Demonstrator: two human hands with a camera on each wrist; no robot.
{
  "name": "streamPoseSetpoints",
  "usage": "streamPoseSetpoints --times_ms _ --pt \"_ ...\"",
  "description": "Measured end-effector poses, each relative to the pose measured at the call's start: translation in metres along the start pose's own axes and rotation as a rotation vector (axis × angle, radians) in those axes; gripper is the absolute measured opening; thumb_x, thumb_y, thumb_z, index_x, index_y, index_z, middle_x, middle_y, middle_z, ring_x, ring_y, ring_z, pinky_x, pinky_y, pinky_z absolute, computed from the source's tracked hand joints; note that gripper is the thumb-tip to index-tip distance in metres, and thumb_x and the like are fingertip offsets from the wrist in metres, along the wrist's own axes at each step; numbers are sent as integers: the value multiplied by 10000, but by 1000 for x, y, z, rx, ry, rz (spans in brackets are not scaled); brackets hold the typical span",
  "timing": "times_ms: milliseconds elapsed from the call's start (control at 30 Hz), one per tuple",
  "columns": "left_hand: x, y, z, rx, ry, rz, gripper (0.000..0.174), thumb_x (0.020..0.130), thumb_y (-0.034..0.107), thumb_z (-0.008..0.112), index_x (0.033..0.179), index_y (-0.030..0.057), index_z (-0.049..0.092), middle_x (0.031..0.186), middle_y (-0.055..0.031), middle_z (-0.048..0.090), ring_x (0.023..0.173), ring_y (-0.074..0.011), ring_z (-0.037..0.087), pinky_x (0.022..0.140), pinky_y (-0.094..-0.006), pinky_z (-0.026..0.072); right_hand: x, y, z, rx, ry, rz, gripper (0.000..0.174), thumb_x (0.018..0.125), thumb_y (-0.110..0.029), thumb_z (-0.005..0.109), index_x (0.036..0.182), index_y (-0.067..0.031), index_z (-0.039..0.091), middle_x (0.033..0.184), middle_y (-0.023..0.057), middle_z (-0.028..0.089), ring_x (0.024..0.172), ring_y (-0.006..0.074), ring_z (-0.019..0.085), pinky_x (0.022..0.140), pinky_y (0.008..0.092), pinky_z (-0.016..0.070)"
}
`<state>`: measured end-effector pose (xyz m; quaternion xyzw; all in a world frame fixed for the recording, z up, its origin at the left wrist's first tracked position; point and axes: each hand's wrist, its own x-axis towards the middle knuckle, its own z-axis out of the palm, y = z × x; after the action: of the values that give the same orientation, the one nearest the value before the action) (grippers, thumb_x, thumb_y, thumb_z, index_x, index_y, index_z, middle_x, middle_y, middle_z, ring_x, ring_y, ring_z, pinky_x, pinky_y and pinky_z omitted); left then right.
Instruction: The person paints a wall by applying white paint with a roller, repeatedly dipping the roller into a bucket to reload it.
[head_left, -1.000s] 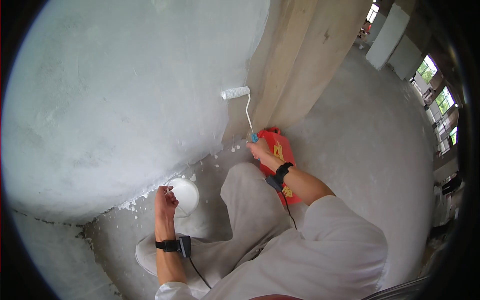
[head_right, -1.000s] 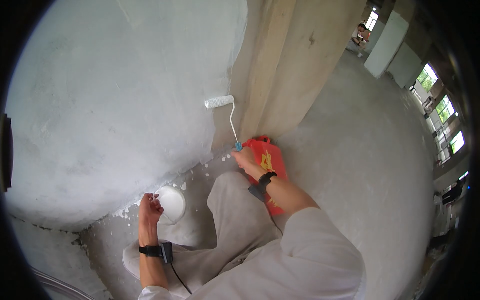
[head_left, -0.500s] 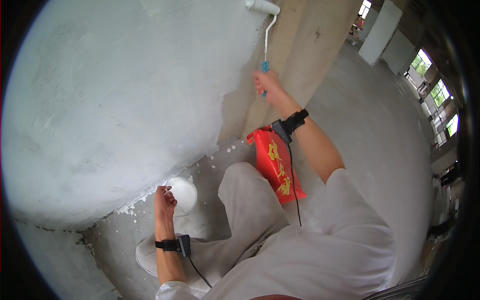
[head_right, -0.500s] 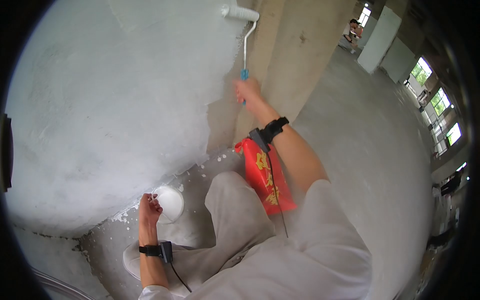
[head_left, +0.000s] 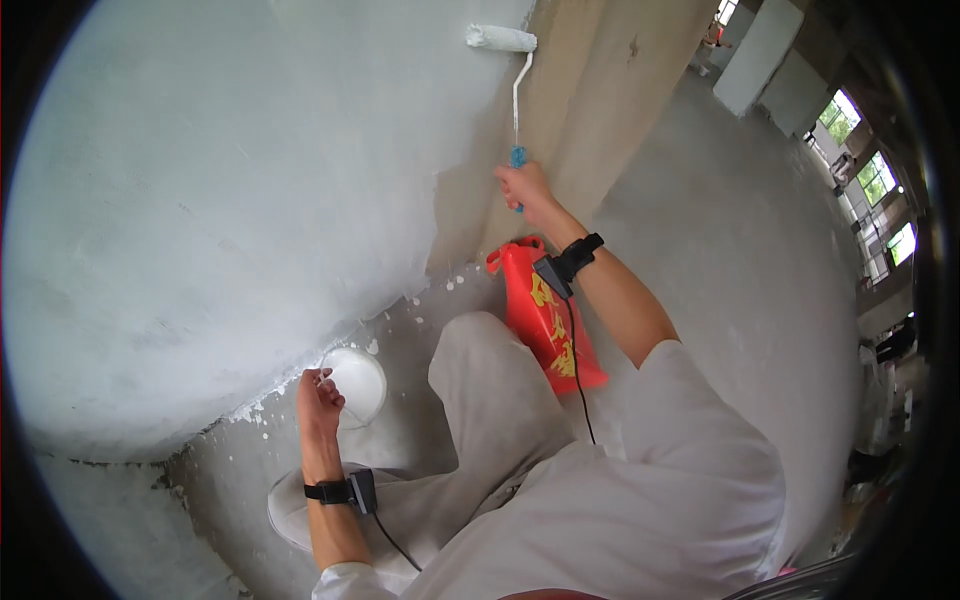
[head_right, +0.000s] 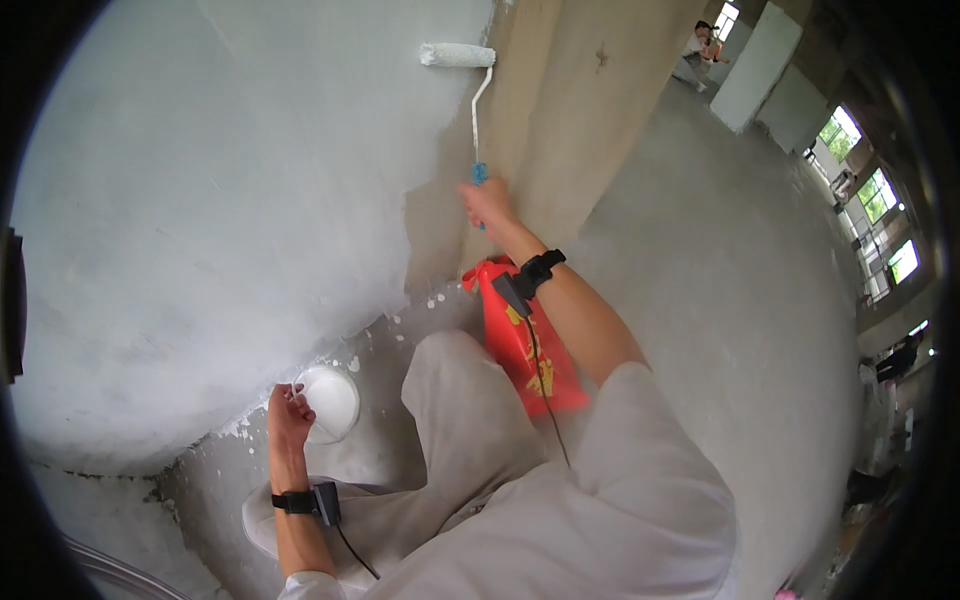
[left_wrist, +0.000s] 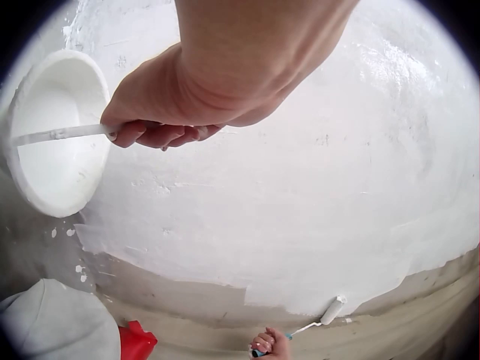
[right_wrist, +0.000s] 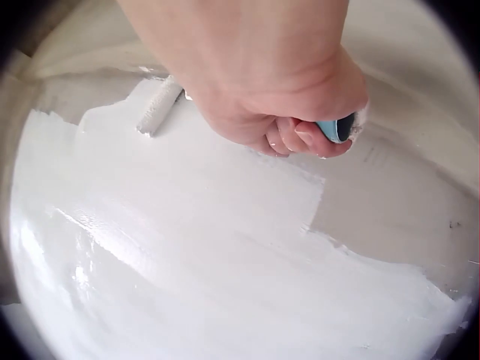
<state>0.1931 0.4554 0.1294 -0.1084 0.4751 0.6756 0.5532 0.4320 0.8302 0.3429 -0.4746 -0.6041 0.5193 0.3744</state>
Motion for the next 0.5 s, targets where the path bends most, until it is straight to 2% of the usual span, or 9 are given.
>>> streamPoseSetpoints --times_ms 200,300,367,500 --pt "-2 2 3 -35 -27 -13 167 853 247 502 869 90 559 551 54 381 480 -73 321 482 -240 267 5 43 -5 -35 9 75 242 798 -118 625 612 -100 472 532 -7 436 393 93 364 368 265 272" --pt "-2 4 3 -52 -2 -24 155 850 230 493 879 88 551 561 61 352 483 -67 309 461 -227 256 7 73 -12 -177 -5 63 250 803 -122 609 598 -95 467 521 4 433 390 105 373 369 275 275" --pt "-6 6 8 -34 17 -39 155 849 227 493 888 87 546 564 62 349 484 -67 305 462 -226 256 8 87 -14 -151 -45 -5 284 791 -143 602 556 -64 464 464 26 425 359 146 421 354 330 307" --pt "-10 7 8 -9 18 -48 152 845 221 488 912 91 530 573 64 337 493 -67 292 477 -229 260 3 105 -12 -149 -24 85 292 790 -137 602 552 -68 448 468 25 425 353 145 412 350 325 303"
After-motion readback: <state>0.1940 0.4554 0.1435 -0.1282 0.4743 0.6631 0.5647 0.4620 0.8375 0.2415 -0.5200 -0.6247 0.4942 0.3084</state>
